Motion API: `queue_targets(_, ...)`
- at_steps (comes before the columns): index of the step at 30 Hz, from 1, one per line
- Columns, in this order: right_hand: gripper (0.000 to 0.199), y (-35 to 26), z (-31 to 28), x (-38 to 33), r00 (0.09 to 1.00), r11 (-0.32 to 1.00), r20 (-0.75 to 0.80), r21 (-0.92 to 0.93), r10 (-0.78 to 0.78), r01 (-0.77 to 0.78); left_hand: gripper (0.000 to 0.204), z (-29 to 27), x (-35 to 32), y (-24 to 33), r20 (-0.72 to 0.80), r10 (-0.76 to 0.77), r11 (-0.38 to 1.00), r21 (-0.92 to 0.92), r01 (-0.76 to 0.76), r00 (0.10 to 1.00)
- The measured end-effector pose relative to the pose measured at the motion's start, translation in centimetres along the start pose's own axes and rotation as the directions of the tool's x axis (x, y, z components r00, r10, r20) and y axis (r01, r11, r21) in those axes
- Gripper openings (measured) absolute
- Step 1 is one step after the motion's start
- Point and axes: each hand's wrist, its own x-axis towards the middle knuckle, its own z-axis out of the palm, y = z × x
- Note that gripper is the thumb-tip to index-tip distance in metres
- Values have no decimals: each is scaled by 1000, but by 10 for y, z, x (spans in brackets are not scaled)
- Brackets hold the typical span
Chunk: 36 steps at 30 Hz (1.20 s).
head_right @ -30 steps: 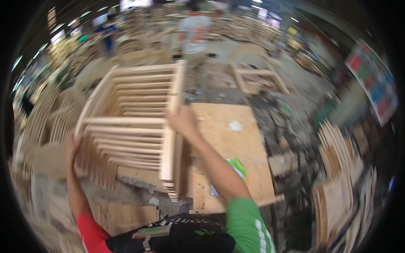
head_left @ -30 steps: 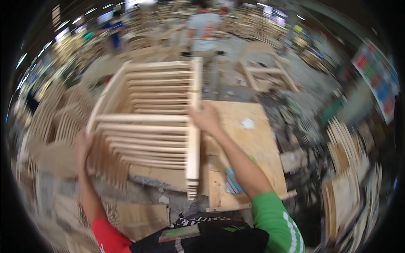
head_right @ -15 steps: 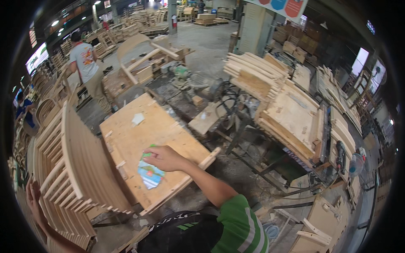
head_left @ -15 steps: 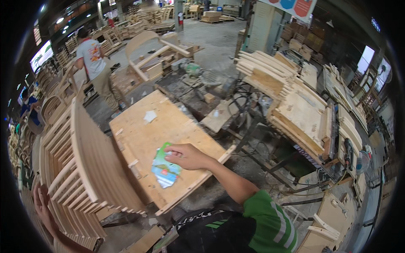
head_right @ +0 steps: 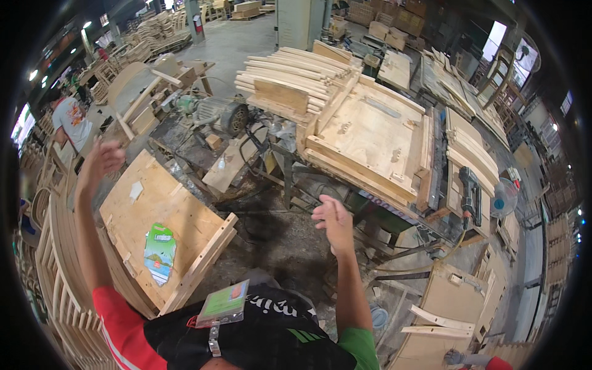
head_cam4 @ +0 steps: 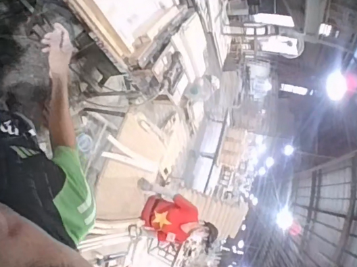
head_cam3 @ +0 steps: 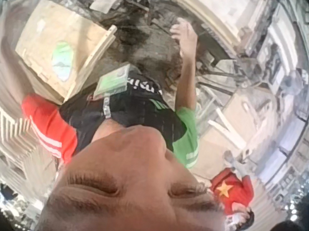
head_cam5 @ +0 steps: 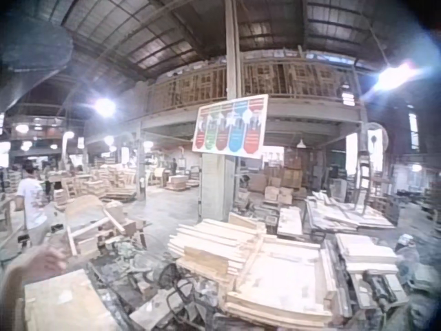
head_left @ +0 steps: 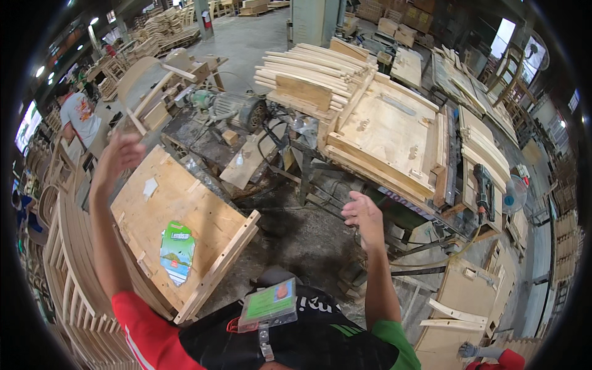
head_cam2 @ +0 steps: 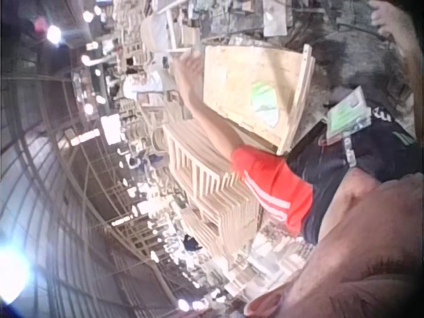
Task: The person assembles wooden chair frames by inserting dowels into pre-drilled holes and securing them with a pneumatic nail gun. They repeatedly pick up frames, align parts, fasten joints, and stack completed units in a workshop.
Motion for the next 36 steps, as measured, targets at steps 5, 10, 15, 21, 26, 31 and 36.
queue_targets(5, 49, 6, -49, 24, 967, 984, -252, 156, -42, 84, 86, 81, 154, -27, 40, -2, 979, -206, 10, 999)
queue_targets(10, 53, 4, -64, 91, 934, 978, -346, 149, -85, 144, 101, 149, 294, -63, -90, -40, 939, -344, 7, 995)
queue_targets(15, 64, -4, -44, 209, 935, 987, -329, 40, -134, 155, 118, 184, 426, -96, -128, -58, 910, -414, 0, 990)
queue_targets(21, 74, -6, -13, 366, 941, 992, -315, -40, -126, 119, 117, 215, 568, -123, -70, -117, 910, -408, 78, 991)
queue_targets(26, 69, 7, 11, 438, 945, 994, -309, -27, -109, 106, 109, 241, 640, -136, 168, -174, 862, -450, 233, 970)
queue_targets(31, 74, 27, 9, 467, 972, 996, -222, -66, -76, 63, 82, 295, 664, -147, 304, -88, 771, -582, 258, 949)
queue_targets(36, 74, 36, 16, 468, 958, 975, -250, -201, -141, 91, 61, 325, 664, -146, 275, -160, 741, -601, 300, 948)
